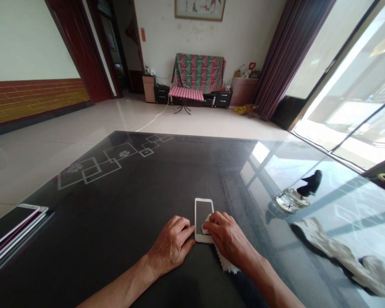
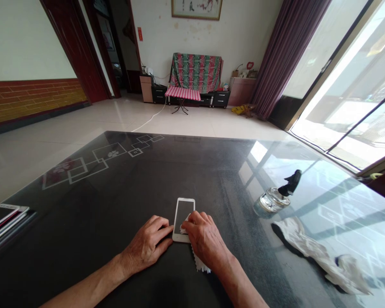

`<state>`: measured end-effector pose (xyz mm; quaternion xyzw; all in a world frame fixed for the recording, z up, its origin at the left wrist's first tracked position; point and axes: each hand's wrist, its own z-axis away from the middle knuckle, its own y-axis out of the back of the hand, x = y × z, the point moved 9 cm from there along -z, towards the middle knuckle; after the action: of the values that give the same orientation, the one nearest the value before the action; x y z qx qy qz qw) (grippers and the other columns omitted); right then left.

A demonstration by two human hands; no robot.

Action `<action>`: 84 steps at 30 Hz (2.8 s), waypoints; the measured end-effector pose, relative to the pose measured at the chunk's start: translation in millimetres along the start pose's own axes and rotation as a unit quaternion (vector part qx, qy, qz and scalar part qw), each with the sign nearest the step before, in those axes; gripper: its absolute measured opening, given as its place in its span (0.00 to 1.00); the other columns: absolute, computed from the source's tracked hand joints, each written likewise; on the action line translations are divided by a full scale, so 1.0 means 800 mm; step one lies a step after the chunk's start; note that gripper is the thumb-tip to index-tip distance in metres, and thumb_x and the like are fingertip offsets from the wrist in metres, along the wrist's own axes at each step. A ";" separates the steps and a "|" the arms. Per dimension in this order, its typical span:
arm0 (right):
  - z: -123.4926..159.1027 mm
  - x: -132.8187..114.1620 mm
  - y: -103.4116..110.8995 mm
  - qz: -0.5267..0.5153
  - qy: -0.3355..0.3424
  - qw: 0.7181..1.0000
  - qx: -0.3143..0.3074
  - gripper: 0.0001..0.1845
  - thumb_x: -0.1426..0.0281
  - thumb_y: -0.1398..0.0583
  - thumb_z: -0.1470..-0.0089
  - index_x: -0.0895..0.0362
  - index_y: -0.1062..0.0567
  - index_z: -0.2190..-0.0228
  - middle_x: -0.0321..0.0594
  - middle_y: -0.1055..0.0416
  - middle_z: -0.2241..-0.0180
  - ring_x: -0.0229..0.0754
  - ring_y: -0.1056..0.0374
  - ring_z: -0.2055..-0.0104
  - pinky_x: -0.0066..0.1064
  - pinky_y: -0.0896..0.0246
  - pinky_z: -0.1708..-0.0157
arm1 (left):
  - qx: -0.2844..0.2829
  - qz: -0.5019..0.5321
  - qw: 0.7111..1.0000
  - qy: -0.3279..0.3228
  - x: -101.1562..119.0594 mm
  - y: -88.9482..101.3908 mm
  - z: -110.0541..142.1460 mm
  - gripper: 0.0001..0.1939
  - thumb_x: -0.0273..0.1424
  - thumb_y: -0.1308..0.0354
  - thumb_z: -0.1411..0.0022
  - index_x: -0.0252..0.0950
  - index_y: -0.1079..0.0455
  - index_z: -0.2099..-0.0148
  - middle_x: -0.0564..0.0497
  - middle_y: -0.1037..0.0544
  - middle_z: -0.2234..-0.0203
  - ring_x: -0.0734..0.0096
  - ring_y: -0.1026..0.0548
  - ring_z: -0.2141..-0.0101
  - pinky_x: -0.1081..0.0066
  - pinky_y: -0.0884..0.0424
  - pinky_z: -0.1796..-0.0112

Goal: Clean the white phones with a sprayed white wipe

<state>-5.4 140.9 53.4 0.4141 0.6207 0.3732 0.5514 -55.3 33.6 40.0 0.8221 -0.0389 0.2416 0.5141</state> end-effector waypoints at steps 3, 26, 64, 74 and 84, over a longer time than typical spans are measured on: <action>0.012 -0.005 -0.002 -0.007 -0.002 1.000 -0.002 0.14 0.74 0.50 0.37 0.50 0.26 0.61 0.39 0.34 0.63 0.41 0.40 0.62 0.33 0.45 0.59 | 0.006 0.000 1.000 -0.003 0.000 0.002 0.000 0.09 0.26 0.44 0.38 0.35 0.29 0.54 0.48 0.29 0.64 0.63 0.33 0.61 0.63 0.31 0.59; -0.003 0.020 0.002 -0.008 -0.032 0.999 0.033 0.15 0.75 0.50 0.38 0.51 0.25 0.62 0.39 0.33 0.63 0.41 0.38 0.62 0.33 0.45 0.60 | 0.018 0.037 0.999 -0.019 -0.003 0.001 -0.008 0.07 0.31 0.39 0.40 0.35 0.27 0.60 0.49 0.29 0.69 0.65 0.32 0.65 0.66 0.30 0.64; 0.015 0.020 0.002 -0.019 -0.058 0.997 0.051 0.15 0.76 0.51 0.38 0.51 0.26 0.60 0.40 0.33 0.63 0.41 0.39 0.63 0.34 0.45 0.60 | 0.025 0.031 0.999 -0.022 -0.002 -0.002 -0.005 0.08 0.31 0.39 0.40 0.35 0.28 0.58 0.48 0.29 0.66 0.65 0.33 0.64 0.64 0.30 0.63; 0.048 0.000 -0.005 -0.027 -0.062 0.997 0.025 0.15 0.77 0.51 0.38 0.50 0.27 0.61 0.39 0.33 0.62 0.42 0.39 0.62 0.35 0.44 0.60 | 0.031 0.036 0.998 -0.030 0.001 0.003 -0.009 0.08 0.29 0.40 0.40 0.35 0.28 0.57 0.48 0.28 0.67 0.65 0.32 0.64 0.65 0.29 0.62; 0.023 0.018 0.001 -0.033 -0.054 0.997 0.038 0.15 0.74 0.51 0.37 0.51 0.26 0.60 0.40 0.32 0.63 0.42 0.38 0.62 0.35 0.43 0.59 | 0.021 0.037 0.999 -0.029 0.001 0.000 -0.008 0.09 0.29 0.40 0.40 0.34 0.29 0.56 0.48 0.28 0.66 0.64 0.32 0.63 0.64 0.28 0.62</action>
<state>12.3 154.7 46.9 0.4335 0.6169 0.3076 0.5804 -57.1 39.0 42.6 0.8375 -0.0790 0.2368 0.4861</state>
